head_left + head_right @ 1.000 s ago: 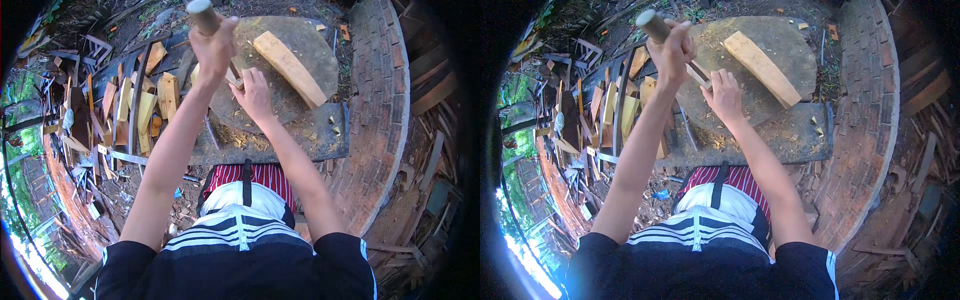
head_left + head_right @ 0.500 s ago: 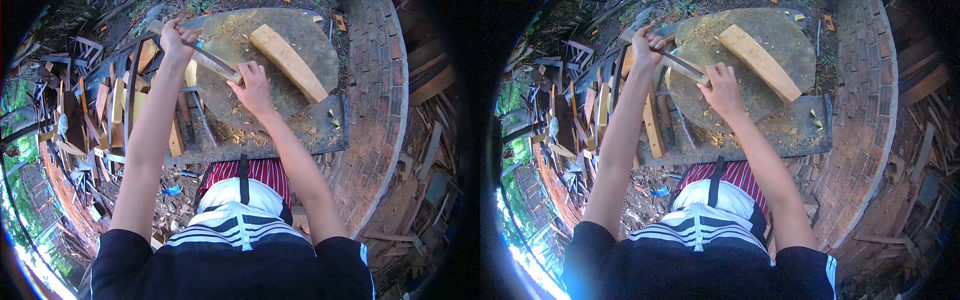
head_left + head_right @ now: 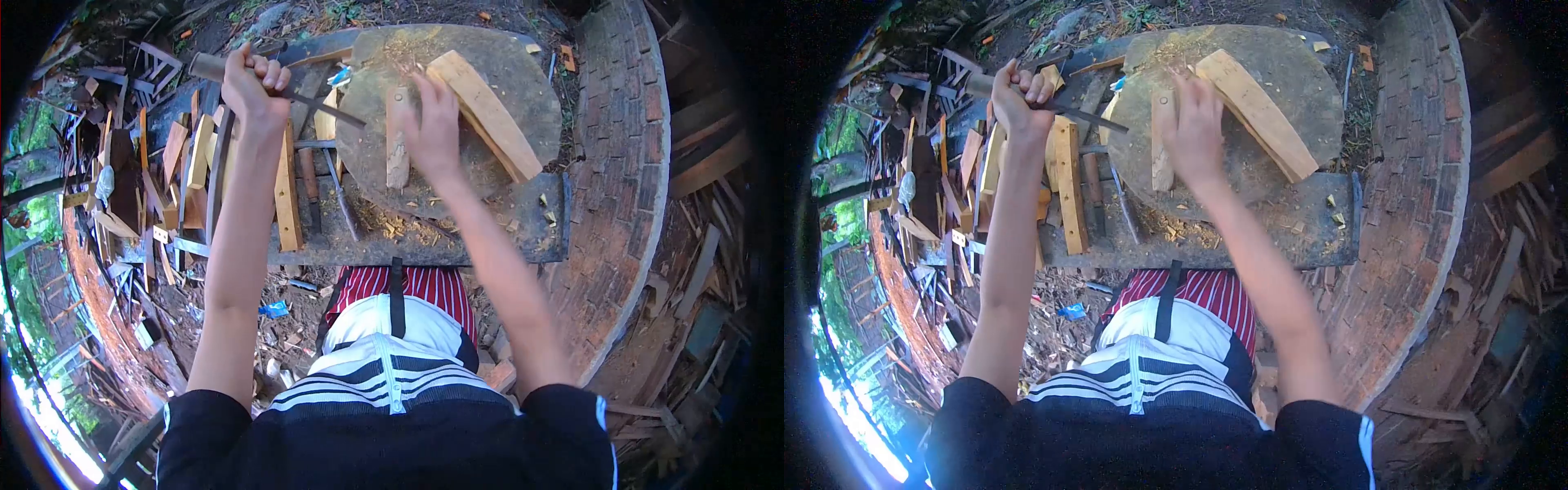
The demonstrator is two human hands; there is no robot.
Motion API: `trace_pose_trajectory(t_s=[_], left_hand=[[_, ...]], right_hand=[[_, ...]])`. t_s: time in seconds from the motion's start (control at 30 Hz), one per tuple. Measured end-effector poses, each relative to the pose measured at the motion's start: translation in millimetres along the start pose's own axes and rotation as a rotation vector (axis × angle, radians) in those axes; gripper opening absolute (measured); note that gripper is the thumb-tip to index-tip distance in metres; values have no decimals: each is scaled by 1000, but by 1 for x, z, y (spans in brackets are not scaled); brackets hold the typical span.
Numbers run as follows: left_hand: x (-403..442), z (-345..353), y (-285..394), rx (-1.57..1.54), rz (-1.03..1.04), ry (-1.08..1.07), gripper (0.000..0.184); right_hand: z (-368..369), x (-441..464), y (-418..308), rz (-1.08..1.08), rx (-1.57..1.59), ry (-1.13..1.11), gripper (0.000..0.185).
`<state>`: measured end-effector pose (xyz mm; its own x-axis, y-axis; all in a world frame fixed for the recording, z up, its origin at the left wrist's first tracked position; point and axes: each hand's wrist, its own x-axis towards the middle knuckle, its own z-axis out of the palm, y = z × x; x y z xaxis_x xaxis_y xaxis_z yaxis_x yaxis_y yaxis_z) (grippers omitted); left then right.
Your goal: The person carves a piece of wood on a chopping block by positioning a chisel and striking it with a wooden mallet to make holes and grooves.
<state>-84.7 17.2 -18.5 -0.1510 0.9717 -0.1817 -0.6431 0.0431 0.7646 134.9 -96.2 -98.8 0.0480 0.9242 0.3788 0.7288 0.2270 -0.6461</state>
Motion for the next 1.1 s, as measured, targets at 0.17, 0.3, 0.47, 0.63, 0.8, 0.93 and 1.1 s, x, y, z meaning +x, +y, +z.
trace_pose_trajectory(t_s=[0.17,0.3,0.47,0.63,0.8,0.93,1.1], left_hand=[[-16,37,-12,4,157,46,28],[-9,55,-24,25,207,-31,26],[-3,67,-38,107,259,-162,28],[-2,69,-37,145,281,-156,29],[1,62,-41,196,272,-165,31],[0,62,-42,183,276,-126,32],[8,59,-43,194,316,-160,32]], right_hand=[[21,-58,-34,223,-83,14,91],[15,-62,-26,191,-64,-66,90],[4,-64,-22,121,-55,-124,91],[4,-65,-20,121,-67,-125,93],[6,-66,-20,120,-54,-110,93],[5,-65,-20,122,-37,-112,93],[5,-66,-20,127,-42,-121,94]])
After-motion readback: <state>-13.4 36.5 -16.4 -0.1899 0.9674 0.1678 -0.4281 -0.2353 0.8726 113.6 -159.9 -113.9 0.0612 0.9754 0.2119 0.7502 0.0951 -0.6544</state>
